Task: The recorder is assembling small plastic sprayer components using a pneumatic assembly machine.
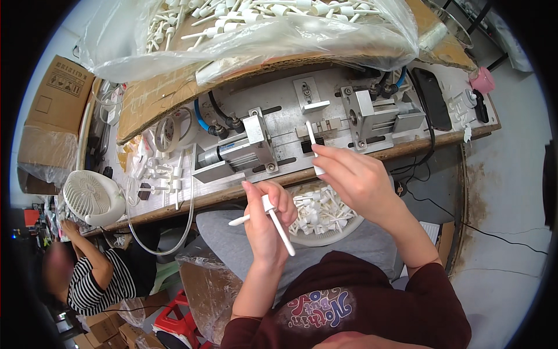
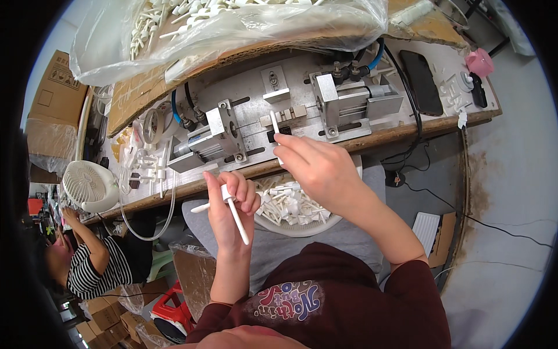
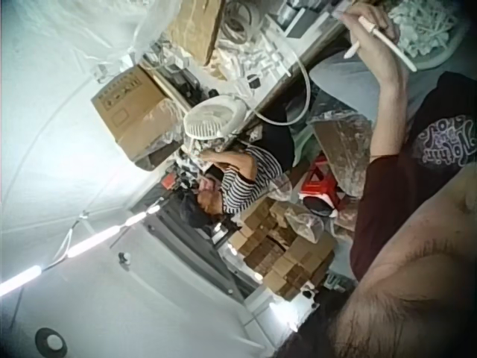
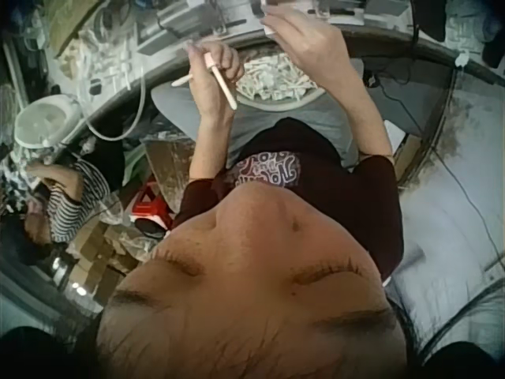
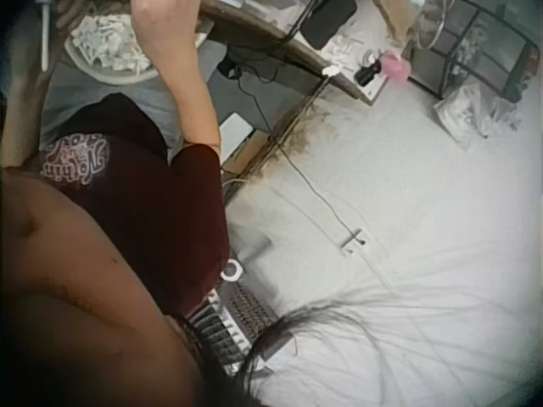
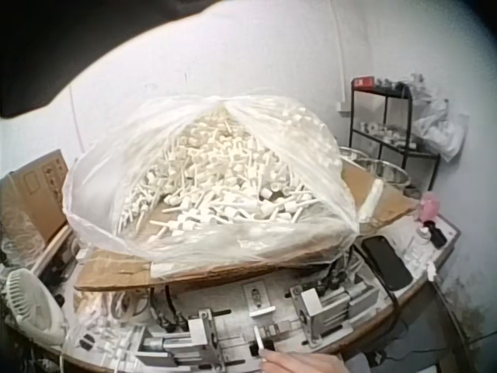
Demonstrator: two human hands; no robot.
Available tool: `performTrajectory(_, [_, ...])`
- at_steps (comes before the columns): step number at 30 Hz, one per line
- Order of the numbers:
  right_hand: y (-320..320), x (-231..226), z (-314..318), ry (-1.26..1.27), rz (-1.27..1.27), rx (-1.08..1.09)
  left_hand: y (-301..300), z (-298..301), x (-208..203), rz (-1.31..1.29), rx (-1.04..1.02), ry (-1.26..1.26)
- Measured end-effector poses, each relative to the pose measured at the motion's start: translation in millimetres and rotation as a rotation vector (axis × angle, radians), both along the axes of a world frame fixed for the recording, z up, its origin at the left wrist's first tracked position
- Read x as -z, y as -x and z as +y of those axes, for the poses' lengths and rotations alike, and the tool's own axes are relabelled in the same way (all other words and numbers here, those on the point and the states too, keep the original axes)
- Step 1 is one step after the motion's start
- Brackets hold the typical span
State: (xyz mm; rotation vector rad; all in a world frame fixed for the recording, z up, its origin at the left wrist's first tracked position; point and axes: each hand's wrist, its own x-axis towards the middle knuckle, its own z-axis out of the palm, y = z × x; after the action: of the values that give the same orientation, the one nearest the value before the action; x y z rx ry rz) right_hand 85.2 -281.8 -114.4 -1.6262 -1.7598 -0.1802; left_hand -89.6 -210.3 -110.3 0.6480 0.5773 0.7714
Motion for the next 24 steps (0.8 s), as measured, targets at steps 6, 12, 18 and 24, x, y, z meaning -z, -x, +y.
performTrajectory(6, [2.5,-8.1,8.5,0.074,-0.175,0.06,2.6,-4.5,-6.7,-0.045,-0.024,0.018])
performTrajectory(12, [4.1,-14.0,9.1,0.114,-0.225,0.078,6.6,-5.3,-11.2,-0.126,-0.098,0.105])
performTrajectory(18, [2.6,-15.9,9.9,0.094,-0.279,0.074,1.2,-4.7,-11.5,-0.122,-0.145,0.039])
performTrajectory(24, [21.5,-12.0,-5.5,-0.149,-0.039,-0.034,-1.9,-6.3,4.6,0.097,-0.17,-0.055])
